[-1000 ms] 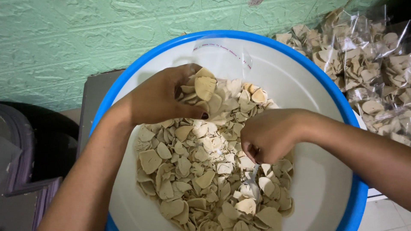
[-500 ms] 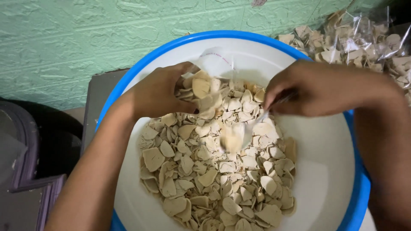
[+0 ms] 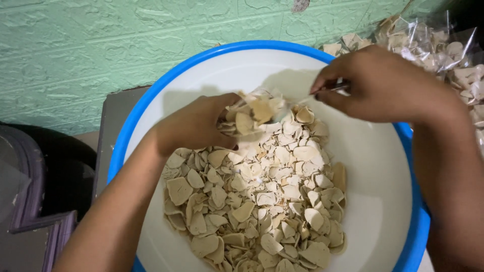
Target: Packaging chips into small plastic bags using a spoon and weighing them on a scale.
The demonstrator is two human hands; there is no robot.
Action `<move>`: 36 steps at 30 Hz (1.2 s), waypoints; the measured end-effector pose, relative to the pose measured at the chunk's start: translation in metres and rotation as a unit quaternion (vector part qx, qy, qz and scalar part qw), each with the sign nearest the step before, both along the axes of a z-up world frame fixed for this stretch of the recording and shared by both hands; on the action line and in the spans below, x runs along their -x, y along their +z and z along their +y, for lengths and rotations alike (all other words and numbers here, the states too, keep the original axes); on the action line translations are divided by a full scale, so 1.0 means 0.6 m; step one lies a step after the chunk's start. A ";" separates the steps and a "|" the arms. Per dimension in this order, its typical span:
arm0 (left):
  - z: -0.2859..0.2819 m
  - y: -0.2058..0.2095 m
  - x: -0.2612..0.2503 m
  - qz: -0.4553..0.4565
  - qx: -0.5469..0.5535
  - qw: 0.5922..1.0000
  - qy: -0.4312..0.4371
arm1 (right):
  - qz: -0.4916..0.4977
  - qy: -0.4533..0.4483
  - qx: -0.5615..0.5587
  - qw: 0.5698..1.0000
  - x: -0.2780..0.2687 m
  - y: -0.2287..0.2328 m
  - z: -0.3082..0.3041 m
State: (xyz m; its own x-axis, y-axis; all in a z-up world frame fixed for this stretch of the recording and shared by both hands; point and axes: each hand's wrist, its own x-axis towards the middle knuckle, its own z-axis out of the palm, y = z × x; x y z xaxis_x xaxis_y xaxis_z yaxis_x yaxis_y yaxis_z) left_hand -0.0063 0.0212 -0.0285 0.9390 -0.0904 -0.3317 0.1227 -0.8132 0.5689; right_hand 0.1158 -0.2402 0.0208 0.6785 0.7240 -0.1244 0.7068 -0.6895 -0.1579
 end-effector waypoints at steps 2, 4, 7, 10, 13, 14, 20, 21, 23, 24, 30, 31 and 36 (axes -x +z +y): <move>-0.001 -0.009 -0.002 -0.030 0.030 0.999 -0.028 | -0.088 0.115 -0.066 0.987 0.003 -0.017 0.006; -0.003 -0.014 -0.003 -0.044 0.024 0.998 -0.030 | -0.167 0.095 -0.061 0.980 0.017 -0.025 0.012; -0.012 -0.001 0.002 -0.068 0.047 0.996 -0.017 | -0.297 0.088 -0.103 0.945 0.025 -0.037 0.017; -0.015 0.002 0.003 -0.094 0.111 0.989 0.029 | -0.311 0.088 -0.161 0.932 0.032 -0.046 0.029; -0.010 0.003 -0.003 -0.153 0.193 0.968 0.042 | -0.224 0.056 -0.194 0.953 0.041 -0.043 0.037; -0.009 0.003 -0.004 -0.191 0.241 0.951 0.029 | -0.169 0.039 -0.212 0.962 0.044 -0.042 0.038; -0.025 0.023 0.003 -0.194 0.271 0.942 0.024 | -0.042 0.077 -0.349 0.933 0.046 -0.049 0.042; -0.027 0.026 0.007 -0.196 0.270 0.942 0.023 | -0.044 0.078 -0.350 0.933 0.051 -0.046 0.044; -0.032 0.031 0.015 -0.180 0.371 0.911 -0.021 | -0.045 0.111 -0.353 0.928 0.062 -0.043 0.047; -0.033 0.027 0.013 -0.182 0.371 0.911 -0.021 | -0.046 0.112 -0.353 0.928 0.062 -0.050 0.048; -0.034 0.011 0.005 -0.173 0.289 0.942 -0.009 | 0.030 0.142 -0.394 0.908 0.056 -0.062 0.053; -0.040 0.016 0.005 -0.162 0.274 0.948 0.018 | -0.046 0.130 -0.399 0.907 0.049 -0.067 0.053; -0.038 0.008 0.002 -0.138 0.312 0.939 0.055 | -0.033 0.136 -0.410 0.901 0.044 -0.065 0.049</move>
